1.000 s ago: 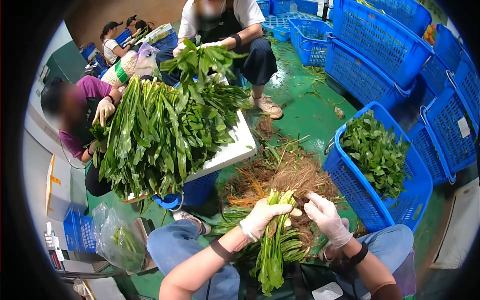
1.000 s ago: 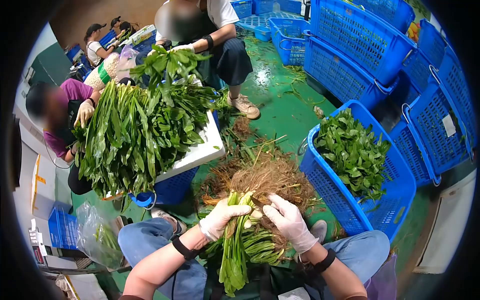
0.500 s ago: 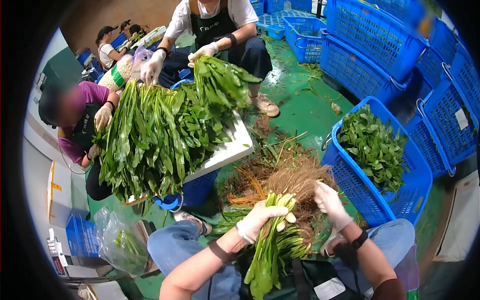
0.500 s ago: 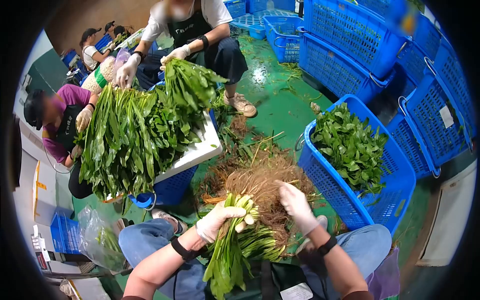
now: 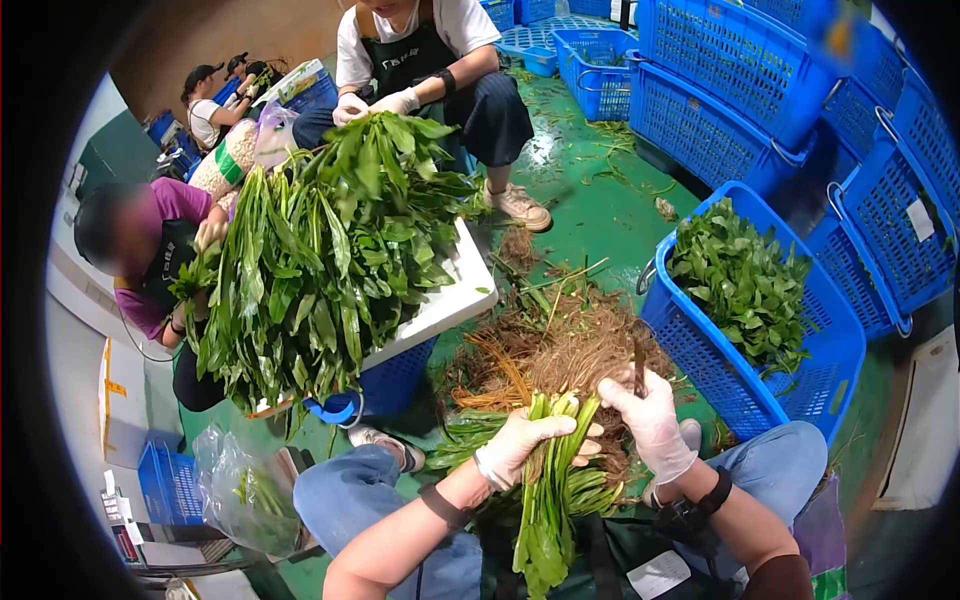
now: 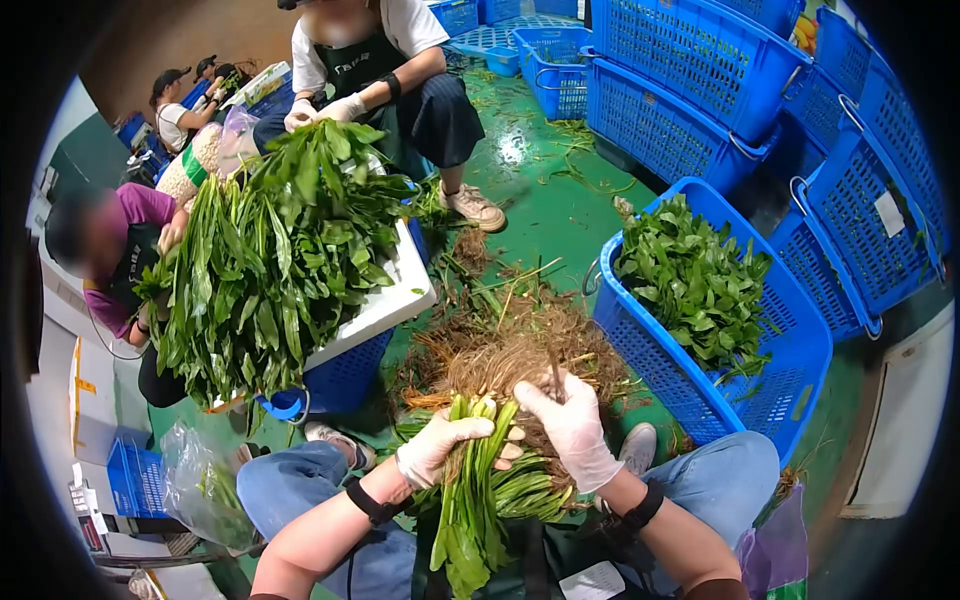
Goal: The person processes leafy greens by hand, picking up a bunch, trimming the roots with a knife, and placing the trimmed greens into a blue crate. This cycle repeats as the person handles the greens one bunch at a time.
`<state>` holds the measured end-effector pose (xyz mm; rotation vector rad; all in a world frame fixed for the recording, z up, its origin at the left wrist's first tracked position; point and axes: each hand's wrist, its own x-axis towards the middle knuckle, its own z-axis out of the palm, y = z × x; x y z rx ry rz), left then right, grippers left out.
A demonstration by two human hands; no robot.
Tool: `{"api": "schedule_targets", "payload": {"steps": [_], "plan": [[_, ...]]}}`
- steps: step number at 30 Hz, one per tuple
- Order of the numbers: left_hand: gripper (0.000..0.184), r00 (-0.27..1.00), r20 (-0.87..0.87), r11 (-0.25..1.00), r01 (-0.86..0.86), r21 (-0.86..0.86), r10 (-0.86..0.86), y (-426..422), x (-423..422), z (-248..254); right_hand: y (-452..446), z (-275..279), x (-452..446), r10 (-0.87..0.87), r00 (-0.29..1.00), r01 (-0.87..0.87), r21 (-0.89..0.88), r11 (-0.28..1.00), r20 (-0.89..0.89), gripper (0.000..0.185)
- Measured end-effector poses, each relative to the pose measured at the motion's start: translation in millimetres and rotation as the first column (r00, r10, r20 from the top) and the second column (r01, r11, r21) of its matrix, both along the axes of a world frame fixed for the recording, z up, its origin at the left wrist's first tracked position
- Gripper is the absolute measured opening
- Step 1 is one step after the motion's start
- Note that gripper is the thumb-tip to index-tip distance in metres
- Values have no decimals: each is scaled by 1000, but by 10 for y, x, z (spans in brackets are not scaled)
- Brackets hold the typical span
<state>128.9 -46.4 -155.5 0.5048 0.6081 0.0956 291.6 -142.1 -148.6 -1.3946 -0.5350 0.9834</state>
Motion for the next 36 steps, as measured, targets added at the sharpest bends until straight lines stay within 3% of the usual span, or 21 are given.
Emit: {"api": "schedule_targets", "payload": {"steps": [5,7,8,13,16,20,22,23,25,27,29,31,33,34,36], "plan": [[40,998,-51,996,50,70,-46,43,-19,-151,-26,-31,55,65,998,-66,-71,995,-6,19],[39,998,-55,997,-1,74,5,76,-30,-192,-107,-177,127,92,988,-99,45,994,126,28],[40,996,-84,998,-26,58,31,76,-34,-168,-153,-240,174,100,986,-100,-12,995,133,38],[39,998,-28,998,-54,24,54,82,-54,-119,-225,-232,154,323,899,-308,-96,946,295,32],[35,999,-42,997,16,82,-12,48,-30,-147,-232,-232,116,354,903,-361,-16,932,243,26],[33,998,-15,994,55,93,-54,38,-18,-117,-232,-238,179,362,913,-361,-42,932,188,25],[35,997,9,990,79,120,-81,98,-45,-165,-225,-275,258,459,869,-446,-112,888,182,20],[36,994,33,984,101,144,-107,112,-72,-172,-206,-253,262,370,925,-373,-21,927,-82,29],[41,989,72,977,112,181,-126,135,-100,21,-227,-574,534,328,939,-344,-251,905,-106,41],[42,987,26,943,143,301,-158,160,-110,126,-262,-536,526,282,957,-290,-222,931,-68,43],[40,993,11,949,108,297,-117,167,-122,85,-312,-255,442,371,913,-373,25,928,-169,46],[37,987,-41,939,162,302,-157,166,-122,2,-332,-227,357,385,904,-387,31,922,-185,51],[38,979,-40,936,201,290,-198,123,-94,-12,-336,-116,326,501,847,-505,25,863,-180,47],[38,973,-31,931,228,286,-229,115,-64,-4,-372,-221,328,476,866,-482,-6,876,-152,36],[37,968,-40,927,249,282,-247,101,-32,74,-357,-183,355,501,856,-508,-28,861,-124,32]]}}
